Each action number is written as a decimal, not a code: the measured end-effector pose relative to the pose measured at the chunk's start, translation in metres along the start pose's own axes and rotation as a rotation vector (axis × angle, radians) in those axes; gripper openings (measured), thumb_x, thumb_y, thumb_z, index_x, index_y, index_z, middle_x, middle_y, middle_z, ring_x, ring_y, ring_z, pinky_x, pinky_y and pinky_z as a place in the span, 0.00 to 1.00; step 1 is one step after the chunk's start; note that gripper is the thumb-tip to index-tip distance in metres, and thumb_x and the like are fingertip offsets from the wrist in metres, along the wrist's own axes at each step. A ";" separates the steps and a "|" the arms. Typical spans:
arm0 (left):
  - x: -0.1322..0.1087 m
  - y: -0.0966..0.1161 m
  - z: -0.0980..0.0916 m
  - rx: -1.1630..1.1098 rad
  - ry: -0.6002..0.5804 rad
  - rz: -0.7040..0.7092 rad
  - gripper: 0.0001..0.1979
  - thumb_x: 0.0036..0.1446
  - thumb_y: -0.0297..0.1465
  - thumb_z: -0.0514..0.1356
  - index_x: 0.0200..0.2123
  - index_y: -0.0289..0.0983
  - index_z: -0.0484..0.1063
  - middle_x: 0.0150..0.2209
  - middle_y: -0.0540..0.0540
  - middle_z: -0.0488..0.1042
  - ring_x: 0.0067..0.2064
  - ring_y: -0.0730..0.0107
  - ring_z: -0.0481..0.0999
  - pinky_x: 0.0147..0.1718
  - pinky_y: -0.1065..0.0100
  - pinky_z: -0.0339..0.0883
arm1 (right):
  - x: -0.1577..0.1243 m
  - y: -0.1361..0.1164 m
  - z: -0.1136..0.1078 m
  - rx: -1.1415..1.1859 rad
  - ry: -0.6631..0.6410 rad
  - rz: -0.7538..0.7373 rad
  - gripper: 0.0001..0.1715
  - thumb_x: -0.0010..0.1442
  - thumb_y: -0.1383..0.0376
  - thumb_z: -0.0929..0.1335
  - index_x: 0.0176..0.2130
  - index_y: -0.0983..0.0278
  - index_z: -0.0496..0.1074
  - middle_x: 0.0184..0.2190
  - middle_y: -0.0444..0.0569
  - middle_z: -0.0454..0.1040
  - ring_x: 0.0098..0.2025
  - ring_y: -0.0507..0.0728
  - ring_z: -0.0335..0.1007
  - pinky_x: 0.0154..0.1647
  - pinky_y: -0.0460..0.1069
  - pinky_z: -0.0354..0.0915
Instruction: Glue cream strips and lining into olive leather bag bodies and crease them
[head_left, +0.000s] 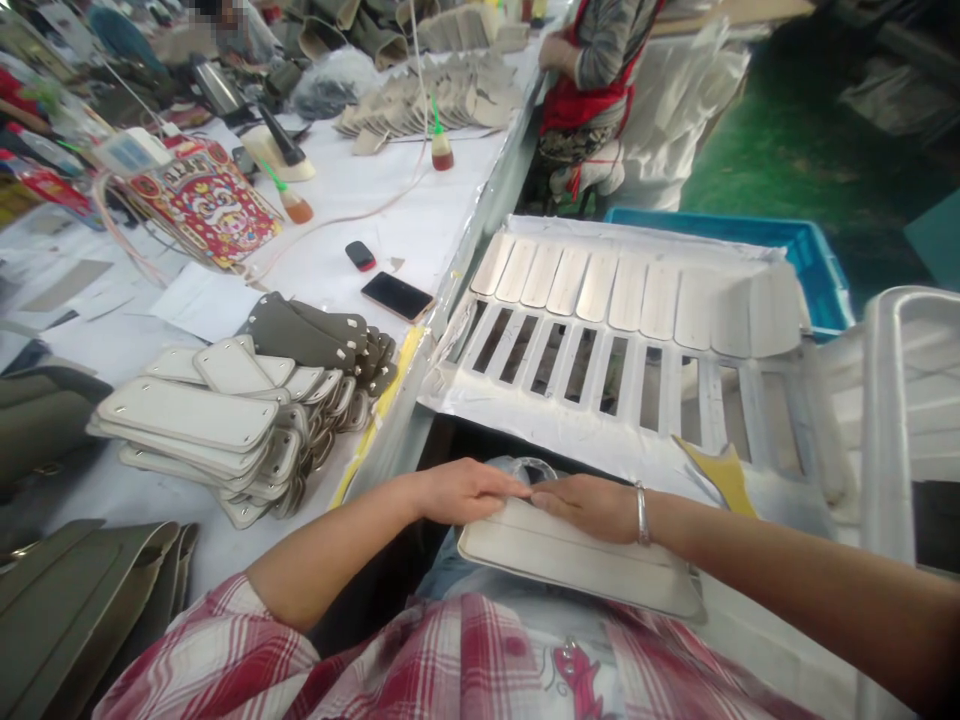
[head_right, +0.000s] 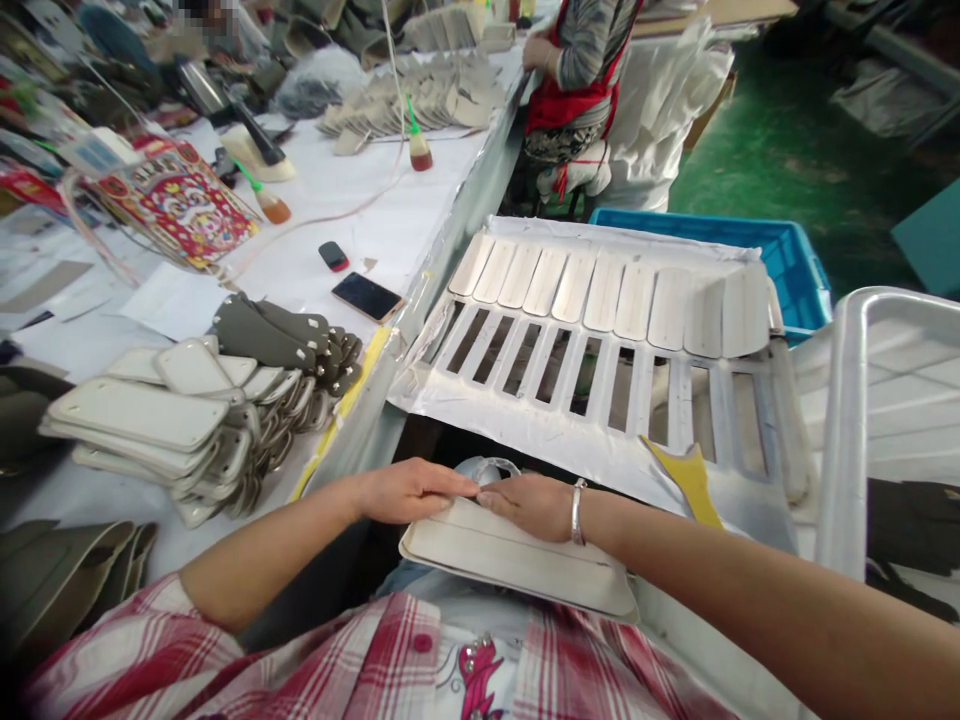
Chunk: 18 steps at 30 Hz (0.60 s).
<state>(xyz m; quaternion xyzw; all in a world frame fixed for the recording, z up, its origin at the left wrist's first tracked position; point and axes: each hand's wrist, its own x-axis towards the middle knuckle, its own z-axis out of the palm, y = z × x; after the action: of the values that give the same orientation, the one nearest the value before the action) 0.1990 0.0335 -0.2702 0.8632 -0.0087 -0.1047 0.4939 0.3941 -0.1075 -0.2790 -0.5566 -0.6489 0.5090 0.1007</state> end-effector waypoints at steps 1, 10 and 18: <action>-0.004 -0.002 -0.001 -0.018 0.044 -0.015 0.21 0.56 0.25 0.52 0.54 0.37 0.66 0.53 0.47 0.70 0.53 0.72 0.69 0.54 0.71 0.59 | 0.000 0.001 -0.001 0.018 -0.013 -0.002 0.32 0.65 0.50 0.51 0.51 0.63 0.69 0.48 0.51 0.72 0.48 0.59 0.68 0.52 0.54 0.62; -0.023 -0.012 0.002 0.035 0.216 0.024 0.16 0.55 0.26 0.55 0.47 0.34 0.72 0.48 0.44 0.74 0.50 0.71 0.72 0.52 0.70 0.63 | 0.025 -0.006 -0.002 0.076 -0.116 -0.041 0.34 0.64 0.49 0.51 0.56 0.66 0.64 0.53 0.54 0.68 0.54 0.60 0.63 0.57 0.55 0.57; -0.021 0.014 0.005 0.437 0.107 0.018 0.17 0.60 0.27 0.50 0.51 0.33 0.68 0.52 0.42 0.70 0.55 0.70 0.68 0.54 0.68 0.62 | 0.043 -0.004 -0.004 0.128 -0.168 -0.148 0.38 0.63 0.46 0.51 0.57 0.69 0.63 0.55 0.56 0.65 0.57 0.62 0.59 0.61 0.55 0.52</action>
<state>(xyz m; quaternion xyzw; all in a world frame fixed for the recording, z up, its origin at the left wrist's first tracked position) 0.1791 0.0244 -0.2573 0.9538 -0.0126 -0.0502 0.2959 0.3786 -0.0693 -0.2925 -0.4547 -0.6606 0.5854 0.1186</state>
